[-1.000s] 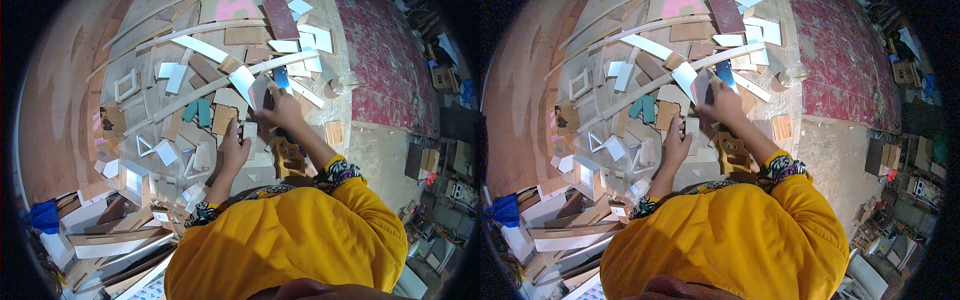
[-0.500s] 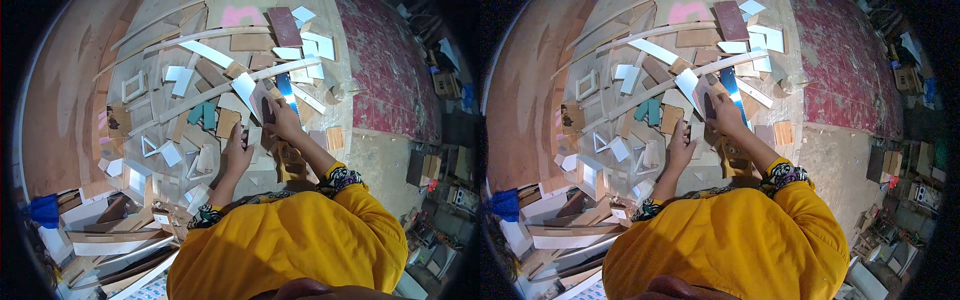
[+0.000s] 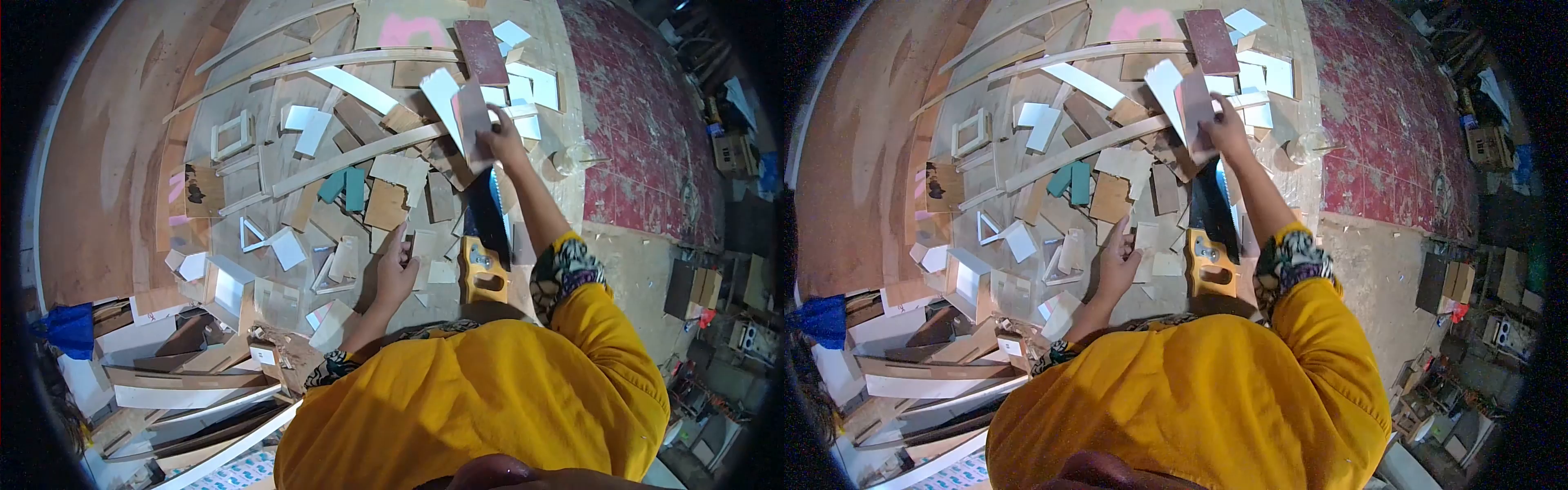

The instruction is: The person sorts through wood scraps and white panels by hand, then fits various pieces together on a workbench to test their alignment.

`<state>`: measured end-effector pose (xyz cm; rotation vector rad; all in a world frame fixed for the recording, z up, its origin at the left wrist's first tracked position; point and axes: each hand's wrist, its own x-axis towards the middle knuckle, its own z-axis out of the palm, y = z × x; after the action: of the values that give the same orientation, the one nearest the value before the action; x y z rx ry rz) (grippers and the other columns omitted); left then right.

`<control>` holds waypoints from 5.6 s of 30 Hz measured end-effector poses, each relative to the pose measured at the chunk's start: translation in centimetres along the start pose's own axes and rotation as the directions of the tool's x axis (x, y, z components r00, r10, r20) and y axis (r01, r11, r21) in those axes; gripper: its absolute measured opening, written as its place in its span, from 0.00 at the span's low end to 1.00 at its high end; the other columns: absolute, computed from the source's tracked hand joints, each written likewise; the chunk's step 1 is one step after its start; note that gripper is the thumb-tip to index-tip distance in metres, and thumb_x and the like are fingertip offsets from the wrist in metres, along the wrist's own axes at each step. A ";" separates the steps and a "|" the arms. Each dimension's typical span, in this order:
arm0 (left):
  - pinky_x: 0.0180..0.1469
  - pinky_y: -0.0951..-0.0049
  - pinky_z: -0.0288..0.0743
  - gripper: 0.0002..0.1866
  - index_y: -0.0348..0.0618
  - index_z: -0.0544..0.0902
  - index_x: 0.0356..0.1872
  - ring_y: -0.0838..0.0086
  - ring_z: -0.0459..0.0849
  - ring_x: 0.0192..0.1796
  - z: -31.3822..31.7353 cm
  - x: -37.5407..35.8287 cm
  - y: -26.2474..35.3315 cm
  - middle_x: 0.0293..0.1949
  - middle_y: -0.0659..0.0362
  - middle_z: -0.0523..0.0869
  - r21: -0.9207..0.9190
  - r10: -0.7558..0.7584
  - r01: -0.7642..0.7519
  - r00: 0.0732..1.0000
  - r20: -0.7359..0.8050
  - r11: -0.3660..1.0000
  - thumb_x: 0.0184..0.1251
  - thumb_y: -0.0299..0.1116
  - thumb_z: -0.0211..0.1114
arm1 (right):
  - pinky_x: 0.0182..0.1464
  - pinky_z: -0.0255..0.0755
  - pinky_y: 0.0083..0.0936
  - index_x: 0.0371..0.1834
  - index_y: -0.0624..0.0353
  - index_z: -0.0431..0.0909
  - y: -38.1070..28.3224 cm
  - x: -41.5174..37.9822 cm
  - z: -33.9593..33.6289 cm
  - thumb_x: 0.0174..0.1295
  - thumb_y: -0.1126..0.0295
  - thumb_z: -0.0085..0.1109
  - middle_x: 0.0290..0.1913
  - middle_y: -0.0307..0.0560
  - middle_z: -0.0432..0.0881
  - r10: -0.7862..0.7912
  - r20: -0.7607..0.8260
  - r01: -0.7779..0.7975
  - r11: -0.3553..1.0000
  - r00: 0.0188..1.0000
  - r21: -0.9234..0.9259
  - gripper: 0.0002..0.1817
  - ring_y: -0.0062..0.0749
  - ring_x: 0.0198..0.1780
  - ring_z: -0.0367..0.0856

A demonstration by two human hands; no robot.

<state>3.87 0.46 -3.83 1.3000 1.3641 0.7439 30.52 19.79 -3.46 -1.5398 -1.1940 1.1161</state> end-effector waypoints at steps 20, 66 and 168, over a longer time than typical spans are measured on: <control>0.37 0.74 0.74 0.31 0.45 0.69 0.63 0.75 0.79 0.32 1.0 0.6 -0.5 0.42 0.52 0.81 0.125 0.045 -0.046 0.999 0.005 0.991 0.53 0.22 0.61 | 0.47 0.71 0.40 0.30 0.50 0.83 -3.8 0.2 12.3 0.48 0.54 0.58 0.34 0.48 0.81 -0.231 0.455 0.496 0.583 0.860 -0.643 0.14 0.47 0.42 0.80; 0.53 0.62 0.74 0.19 0.37 0.70 0.56 0.60 0.80 0.47 -4.8 7.1 4.6 0.47 0.52 0.80 -0.877 -0.178 -0.194 0.938 -0.297 0.440 0.67 0.34 0.57 | 0.35 0.76 0.25 0.39 0.65 0.80 -3.3 -6.2 9.9 0.61 0.61 0.53 0.30 0.42 0.82 0.252 0.801 -0.507 0.859 0.543 0.073 0.17 0.28 0.31 0.82; 0.40 0.67 0.78 0.26 0.35 0.69 0.59 0.62 0.80 0.37 -2.7 7.7 3.5 0.45 0.49 0.79 -0.946 -0.083 0.258 0.966 0.246 0.196 0.68 0.46 0.52 | 0.41 0.71 0.17 0.41 0.63 0.80 1.0 -6.2 5.7 0.56 0.76 0.60 0.32 0.37 0.81 0.076 0.411 -0.023 0.991 0.908 -0.132 0.09 0.17 0.35 0.76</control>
<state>3.52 9.10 -1.98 0.1006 0.5719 1.0636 24.36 14.13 -4.88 -1.4723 -1.5392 1.4799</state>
